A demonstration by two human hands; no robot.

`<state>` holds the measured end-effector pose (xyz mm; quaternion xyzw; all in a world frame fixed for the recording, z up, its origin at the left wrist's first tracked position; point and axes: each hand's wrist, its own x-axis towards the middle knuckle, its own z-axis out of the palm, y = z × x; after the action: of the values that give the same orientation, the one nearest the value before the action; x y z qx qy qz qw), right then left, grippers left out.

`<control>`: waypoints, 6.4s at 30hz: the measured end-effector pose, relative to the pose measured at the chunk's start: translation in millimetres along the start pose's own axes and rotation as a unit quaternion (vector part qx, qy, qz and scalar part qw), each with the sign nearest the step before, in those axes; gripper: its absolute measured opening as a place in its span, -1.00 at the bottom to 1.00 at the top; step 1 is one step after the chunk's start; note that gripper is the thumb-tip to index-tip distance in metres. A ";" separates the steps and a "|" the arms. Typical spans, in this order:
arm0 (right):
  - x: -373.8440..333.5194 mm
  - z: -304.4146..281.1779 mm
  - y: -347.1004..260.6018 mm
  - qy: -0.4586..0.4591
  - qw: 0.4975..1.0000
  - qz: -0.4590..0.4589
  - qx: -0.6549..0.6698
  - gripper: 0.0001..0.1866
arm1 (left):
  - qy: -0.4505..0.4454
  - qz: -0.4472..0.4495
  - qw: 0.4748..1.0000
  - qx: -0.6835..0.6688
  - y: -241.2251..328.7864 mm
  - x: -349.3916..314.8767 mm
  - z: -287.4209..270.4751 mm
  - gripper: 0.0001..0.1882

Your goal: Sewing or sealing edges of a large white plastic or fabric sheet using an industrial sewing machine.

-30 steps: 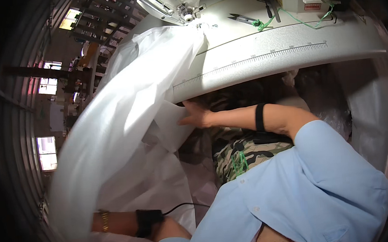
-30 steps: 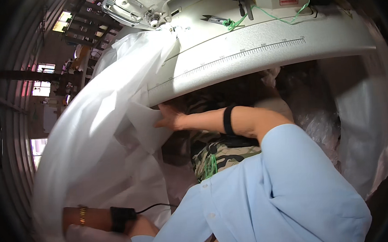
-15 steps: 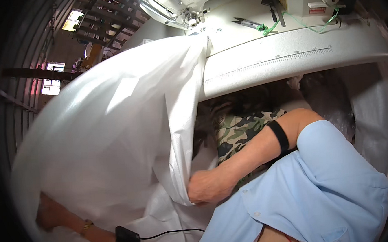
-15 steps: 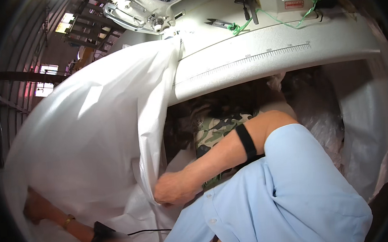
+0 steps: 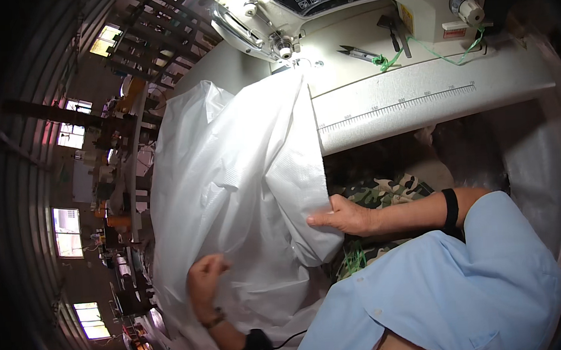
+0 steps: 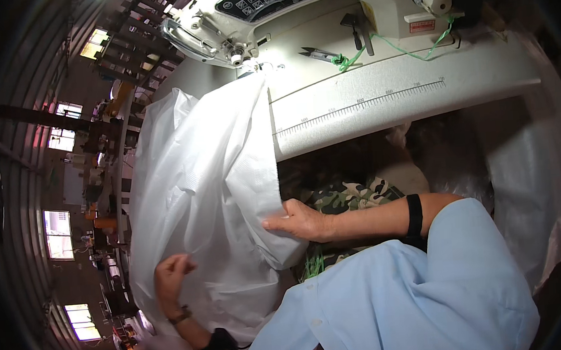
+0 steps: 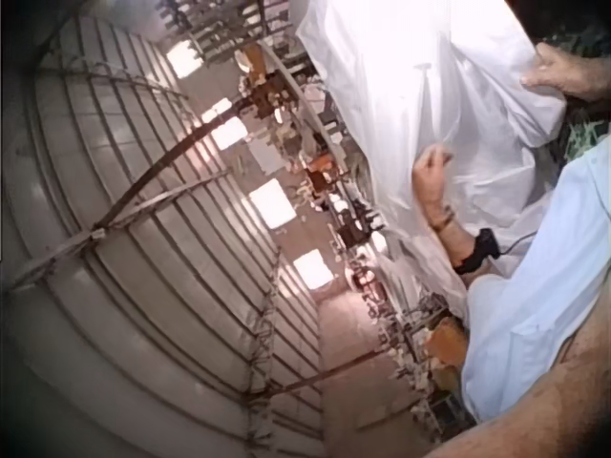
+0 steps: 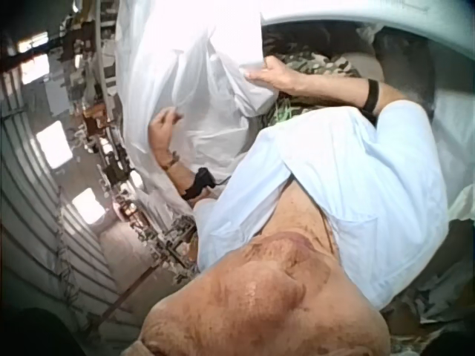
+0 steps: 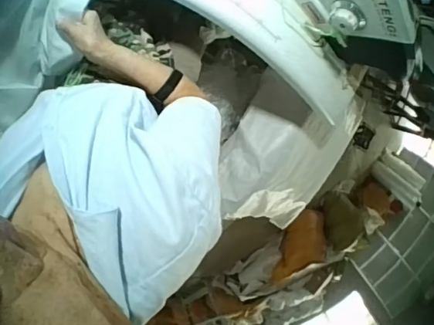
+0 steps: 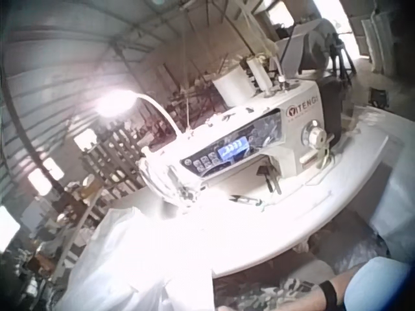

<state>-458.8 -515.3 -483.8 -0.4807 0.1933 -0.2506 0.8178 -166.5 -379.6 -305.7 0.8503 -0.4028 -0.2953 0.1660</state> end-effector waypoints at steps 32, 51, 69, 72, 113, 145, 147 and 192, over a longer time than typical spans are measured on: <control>-20.5 -64.1 -25.2 0.011 0.687 -0.099 -0.720 -0.81 | 0.373 0.257 0.891 0.025 -22.1 56.9 118.8 -0.80; 39.3 -28.7 11.5 -0.040 0.977 0.127 -0.167 -0.72 | 0.230 0.519 0.798 0.201 91.2 46.9 142.7 -0.74; -34.7 61.6 -20.0 -0.197 0.882 -0.191 -0.383 -0.75 | -0.074 0.324 0.937 -0.105 95.9 5.3 136.1 -0.59; -31.4 60.0 -21.6 -0.227 0.856 -0.287 -0.365 -0.73 | -0.070 0.268 0.943 -0.182 76.7 25.6 135.5 -0.67; -26.4 27.1 -63.1 0.035 0.802 -0.326 -0.499 -0.84 | -0.155 0.207 0.895 -0.363 94.9 24.5 159.8 -0.79; -66.9 -70.6 -1.4 0.265 0.907 -0.084 -0.317 -0.73 | 0.001 0.380 0.924 -0.050 141.0 0.9 195.7 -0.91; -63.6 -68.0 2.8 0.208 0.952 -0.123 -0.186 -0.68 | -0.019 0.367 0.927 -0.076 141.1 3.2 202.3 -0.91; 27.5 -79.0 -119.9 0.109 0.558 -0.429 -0.702 -0.78 | 0.030 0.516 0.835 0.187 152.5 6.1 159.2 -0.85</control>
<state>-507.7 -635.6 -416.6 -0.8981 0.1664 -0.4069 -0.0099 -354.2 -486.1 -351.3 0.5422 -0.8255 -0.0608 0.1444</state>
